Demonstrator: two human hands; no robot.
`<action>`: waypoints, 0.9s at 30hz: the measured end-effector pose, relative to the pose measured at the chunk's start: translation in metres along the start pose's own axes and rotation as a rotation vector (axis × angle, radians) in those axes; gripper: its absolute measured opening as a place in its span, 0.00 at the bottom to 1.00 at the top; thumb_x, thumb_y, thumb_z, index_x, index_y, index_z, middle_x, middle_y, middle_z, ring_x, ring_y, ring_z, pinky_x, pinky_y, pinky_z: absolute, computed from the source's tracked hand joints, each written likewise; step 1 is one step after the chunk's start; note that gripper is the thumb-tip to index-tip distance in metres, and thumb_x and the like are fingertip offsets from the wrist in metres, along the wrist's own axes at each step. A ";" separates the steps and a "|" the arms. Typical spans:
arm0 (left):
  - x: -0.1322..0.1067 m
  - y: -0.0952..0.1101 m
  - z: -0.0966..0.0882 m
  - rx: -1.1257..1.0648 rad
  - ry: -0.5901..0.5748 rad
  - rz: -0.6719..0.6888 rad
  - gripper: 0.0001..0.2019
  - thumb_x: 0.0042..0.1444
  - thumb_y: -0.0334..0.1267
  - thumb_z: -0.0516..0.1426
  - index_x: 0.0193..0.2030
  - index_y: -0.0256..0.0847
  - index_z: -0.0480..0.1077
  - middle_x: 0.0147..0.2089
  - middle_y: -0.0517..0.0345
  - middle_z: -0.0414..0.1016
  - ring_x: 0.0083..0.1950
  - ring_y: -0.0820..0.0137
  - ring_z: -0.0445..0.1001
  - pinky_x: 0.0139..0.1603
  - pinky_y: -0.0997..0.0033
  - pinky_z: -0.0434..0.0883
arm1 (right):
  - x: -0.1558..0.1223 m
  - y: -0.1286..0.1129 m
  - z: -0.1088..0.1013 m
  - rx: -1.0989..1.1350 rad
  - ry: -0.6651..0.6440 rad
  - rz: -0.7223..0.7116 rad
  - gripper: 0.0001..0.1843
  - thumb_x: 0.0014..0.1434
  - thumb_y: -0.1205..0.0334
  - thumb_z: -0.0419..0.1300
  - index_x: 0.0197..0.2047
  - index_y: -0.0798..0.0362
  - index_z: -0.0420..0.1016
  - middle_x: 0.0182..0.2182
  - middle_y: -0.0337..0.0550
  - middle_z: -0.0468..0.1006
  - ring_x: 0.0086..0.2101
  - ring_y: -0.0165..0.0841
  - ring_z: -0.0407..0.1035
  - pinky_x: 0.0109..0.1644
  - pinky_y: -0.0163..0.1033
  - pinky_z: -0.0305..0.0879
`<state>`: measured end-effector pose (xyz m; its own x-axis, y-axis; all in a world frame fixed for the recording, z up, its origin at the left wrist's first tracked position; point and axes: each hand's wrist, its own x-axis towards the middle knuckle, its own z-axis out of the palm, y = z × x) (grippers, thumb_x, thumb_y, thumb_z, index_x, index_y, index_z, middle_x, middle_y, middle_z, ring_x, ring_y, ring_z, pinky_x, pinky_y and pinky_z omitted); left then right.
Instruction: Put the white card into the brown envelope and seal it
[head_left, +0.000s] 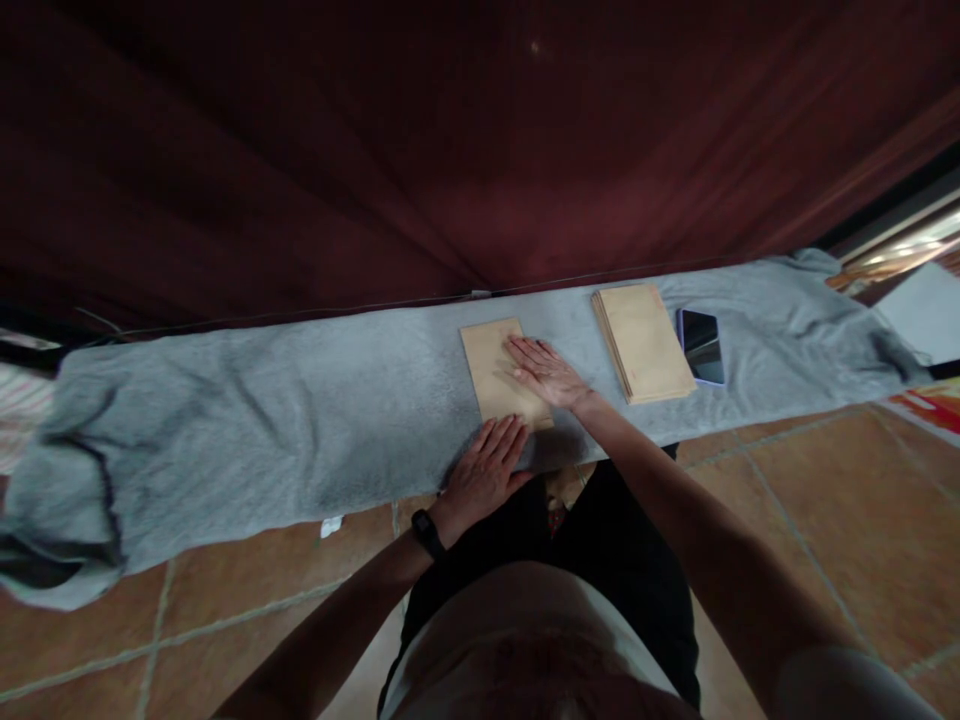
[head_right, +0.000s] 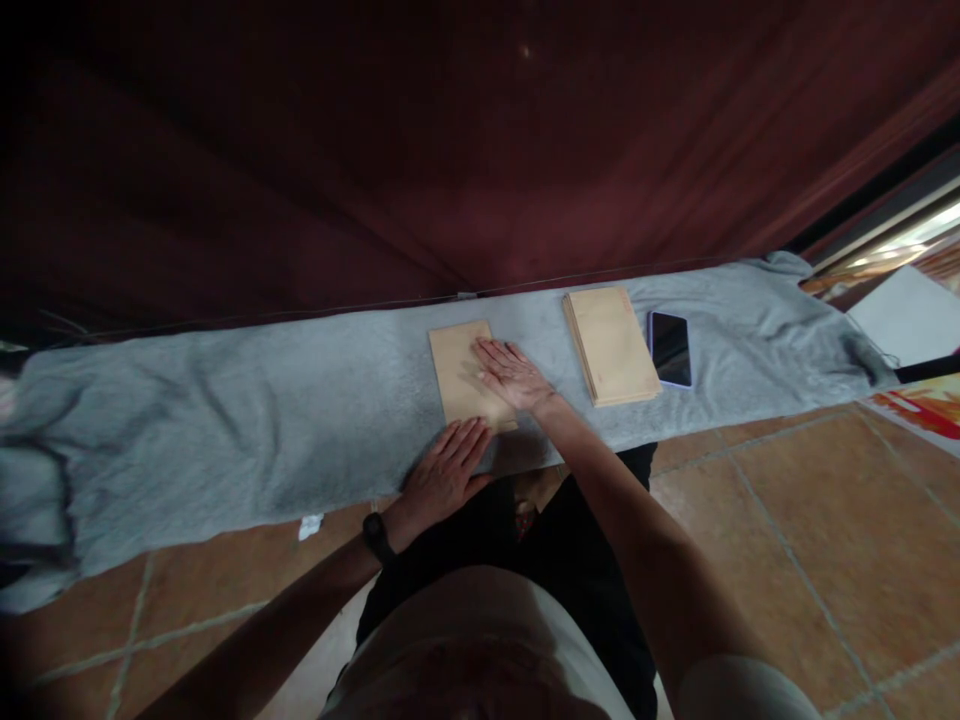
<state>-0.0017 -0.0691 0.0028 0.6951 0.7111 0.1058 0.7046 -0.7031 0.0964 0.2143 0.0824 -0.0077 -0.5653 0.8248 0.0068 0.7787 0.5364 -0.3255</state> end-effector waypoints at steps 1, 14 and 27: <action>0.000 0.000 0.000 0.005 -0.002 0.001 0.33 0.72 0.53 0.47 0.76 0.33 0.53 0.78 0.45 0.49 0.79 0.59 0.47 0.79 0.52 0.48 | 0.006 0.002 0.000 -0.004 0.006 0.002 0.35 0.75 0.46 0.35 0.78 0.55 0.45 0.76 0.47 0.46 0.74 0.40 0.43 0.77 0.53 0.39; 0.000 0.000 -0.002 0.009 0.004 0.002 0.33 0.72 0.53 0.46 0.76 0.33 0.52 0.79 0.45 0.48 0.80 0.60 0.45 0.79 0.53 0.49 | 0.029 0.011 0.002 -0.021 -0.021 -0.035 0.35 0.75 0.46 0.35 0.77 0.55 0.49 0.75 0.51 0.51 0.73 0.42 0.46 0.76 0.57 0.39; 0.001 0.001 -0.002 0.011 0.007 -0.013 0.34 0.72 0.54 0.46 0.76 0.32 0.53 0.78 0.44 0.48 0.79 0.59 0.48 0.79 0.53 0.49 | -0.044 -0.020 -0.003 0.026 -0.064 -0.129 0.34 0.75 0.45 0.38 0.78 0.49 0.44 0.75 0.46 0.48 0.73 0.38 0.46 0.77 0.55 0.41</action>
<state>-0.0003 -0.0694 0.0049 0.6846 0.7204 0.1114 0.7153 -0.6933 0.0875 0.2246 0.0359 0.0011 -0.6770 0.7359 -0.0098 0.6917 0.6317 -0.3500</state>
